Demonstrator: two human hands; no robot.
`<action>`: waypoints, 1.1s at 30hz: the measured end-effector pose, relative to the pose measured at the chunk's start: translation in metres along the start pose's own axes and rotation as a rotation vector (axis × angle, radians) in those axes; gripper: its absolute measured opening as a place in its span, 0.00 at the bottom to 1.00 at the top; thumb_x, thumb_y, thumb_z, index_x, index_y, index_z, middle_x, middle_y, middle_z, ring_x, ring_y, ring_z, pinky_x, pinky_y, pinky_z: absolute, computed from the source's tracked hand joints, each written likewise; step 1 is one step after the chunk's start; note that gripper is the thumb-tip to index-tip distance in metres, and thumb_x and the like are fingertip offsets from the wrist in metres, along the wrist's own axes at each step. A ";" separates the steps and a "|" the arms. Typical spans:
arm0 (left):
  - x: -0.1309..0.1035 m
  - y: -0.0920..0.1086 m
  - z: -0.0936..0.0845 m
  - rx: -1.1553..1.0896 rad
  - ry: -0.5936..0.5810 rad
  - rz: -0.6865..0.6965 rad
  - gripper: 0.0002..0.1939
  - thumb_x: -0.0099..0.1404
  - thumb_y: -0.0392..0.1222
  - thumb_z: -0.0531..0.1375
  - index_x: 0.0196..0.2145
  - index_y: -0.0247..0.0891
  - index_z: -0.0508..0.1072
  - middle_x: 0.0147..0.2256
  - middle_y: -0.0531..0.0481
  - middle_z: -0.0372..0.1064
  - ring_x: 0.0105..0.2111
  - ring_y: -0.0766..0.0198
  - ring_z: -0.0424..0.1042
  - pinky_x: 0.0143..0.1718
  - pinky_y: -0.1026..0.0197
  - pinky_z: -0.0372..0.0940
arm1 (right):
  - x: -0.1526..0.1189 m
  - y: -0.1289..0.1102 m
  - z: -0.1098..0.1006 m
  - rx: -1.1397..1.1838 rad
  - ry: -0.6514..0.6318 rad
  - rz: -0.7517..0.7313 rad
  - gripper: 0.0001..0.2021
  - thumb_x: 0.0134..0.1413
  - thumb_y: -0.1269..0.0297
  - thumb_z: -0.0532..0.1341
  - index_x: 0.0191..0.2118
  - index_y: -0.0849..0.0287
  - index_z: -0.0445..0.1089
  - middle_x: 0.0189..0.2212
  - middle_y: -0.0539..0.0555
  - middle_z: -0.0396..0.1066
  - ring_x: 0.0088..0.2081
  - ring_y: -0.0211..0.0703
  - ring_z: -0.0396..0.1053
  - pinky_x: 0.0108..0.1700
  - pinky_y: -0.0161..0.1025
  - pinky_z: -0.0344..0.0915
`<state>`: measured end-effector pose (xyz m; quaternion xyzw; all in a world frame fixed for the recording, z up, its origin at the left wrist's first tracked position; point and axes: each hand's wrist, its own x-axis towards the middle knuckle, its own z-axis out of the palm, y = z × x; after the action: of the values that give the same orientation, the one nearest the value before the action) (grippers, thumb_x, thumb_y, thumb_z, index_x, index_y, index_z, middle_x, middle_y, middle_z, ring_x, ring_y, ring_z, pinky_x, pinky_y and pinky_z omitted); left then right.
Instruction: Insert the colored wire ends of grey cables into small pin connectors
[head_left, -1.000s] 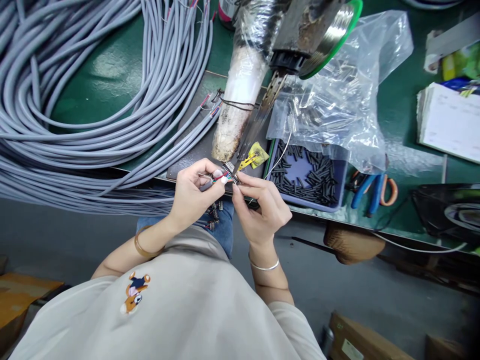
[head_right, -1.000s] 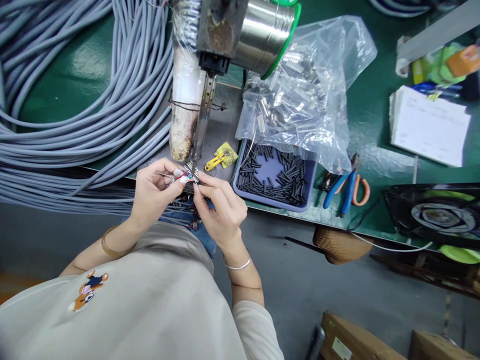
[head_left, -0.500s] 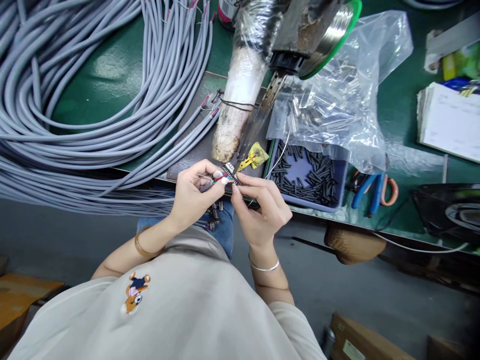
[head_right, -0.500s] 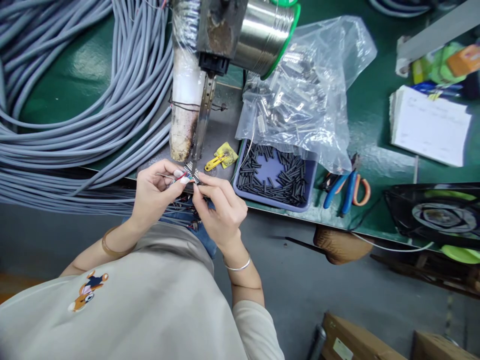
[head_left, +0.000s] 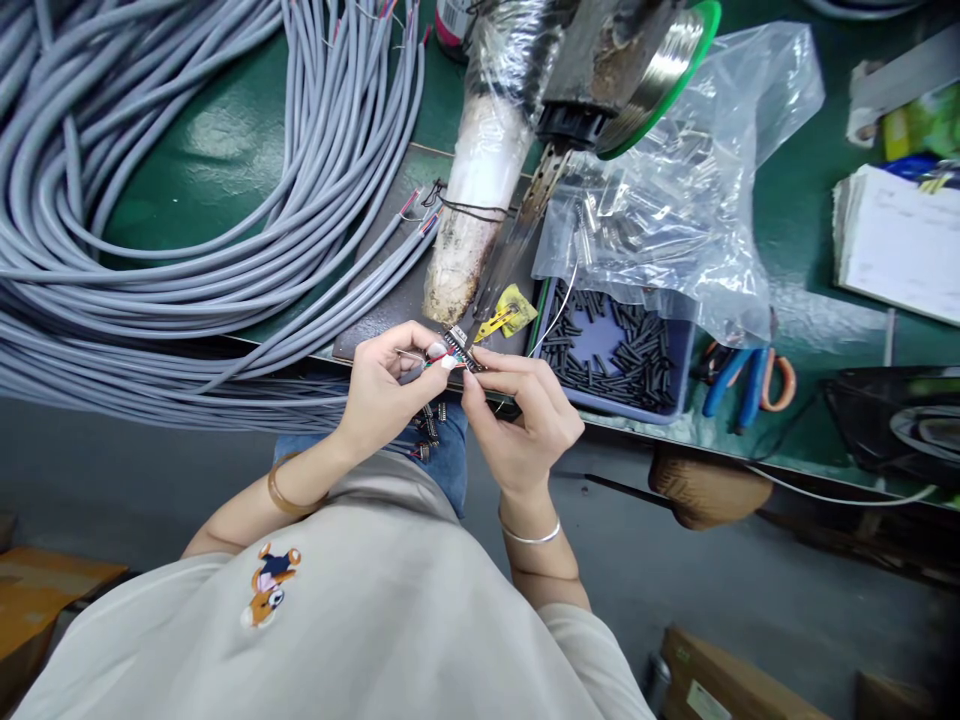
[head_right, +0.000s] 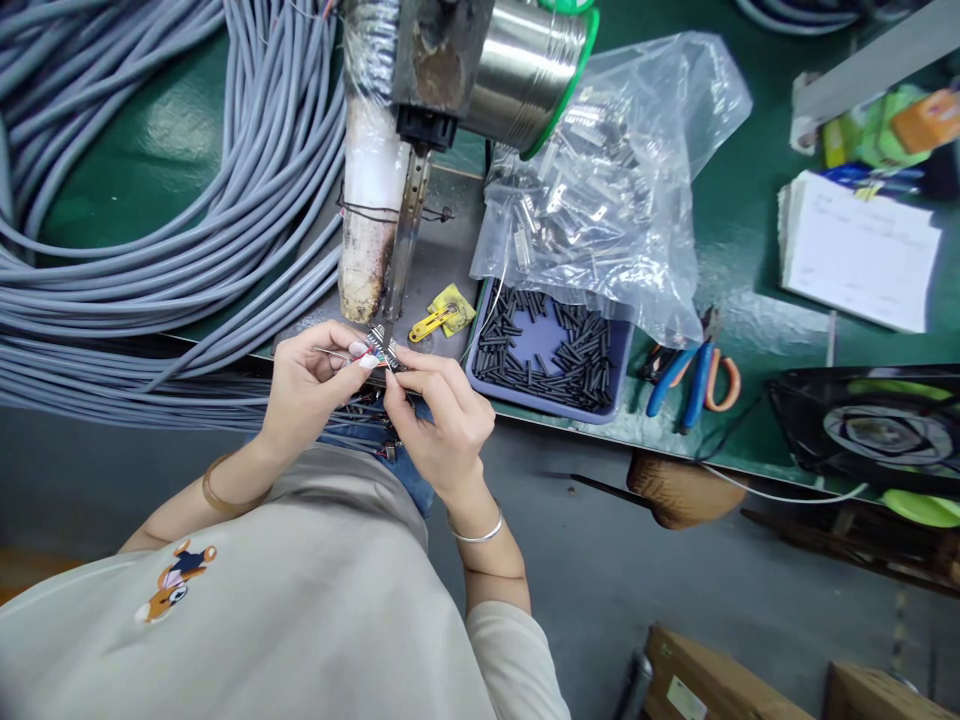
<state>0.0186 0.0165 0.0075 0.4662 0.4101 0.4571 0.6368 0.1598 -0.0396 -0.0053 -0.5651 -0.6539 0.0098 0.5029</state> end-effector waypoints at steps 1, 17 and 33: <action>0.000 0.000 0.000 0.002 0.001 -0.006 0.08 0.53 0.34 0.69 0.26 0.35 0.72 0.26 0.55 0.70 0.22 0.75 0.62 0.25 0.71 0.62 | 0.000 0.000 0.000 -0.001 0.001 -0.001 0.09 0.56 0.75 0.68 0.36 0.53 0.72 0.39 0.50 0.82 0.40 0.40 0.81 0.43 0.38 0.78; 0.002 0.000 0.002 0.020 0.016 0.020 0.09 0.54 0.36 0.69 0.25 0.37 0.70 0.24 0.58 0.66 0.18 0.77 0.55 0.20 0.71 0.55 | 0.001 0.002 0.003 -0.013 0.007 -0.010 0.08 0.58 0.74 0.68 0.36 0.53 0.71 0.39 0.50 0.82 0.40 0.40 0.81 0.42 0.38 0.78; 0.002 0.002 0.004 0.064 0.043 0.011 0.07 0.51 0.33 0.66 0.24 0.36 0.69 0.24 0.56 0.67 0.25 0.73 0.65 0.27 0.70 0.63 | -0.002 -0.001 -0.003 -0.152 -0.029 -0.133 0.08 0.59 0.75 0.66 0.38 0.55 0.70 0.43 0.53 0.83 0.39 0.38 0.82 0.40 0.32 0.76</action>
<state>0.0221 0.0179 0.0096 0.4788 0.4356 0.4569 0.6101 0.1606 -0.0428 -0.0047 -0.5566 -0.6961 -0.0652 0.4488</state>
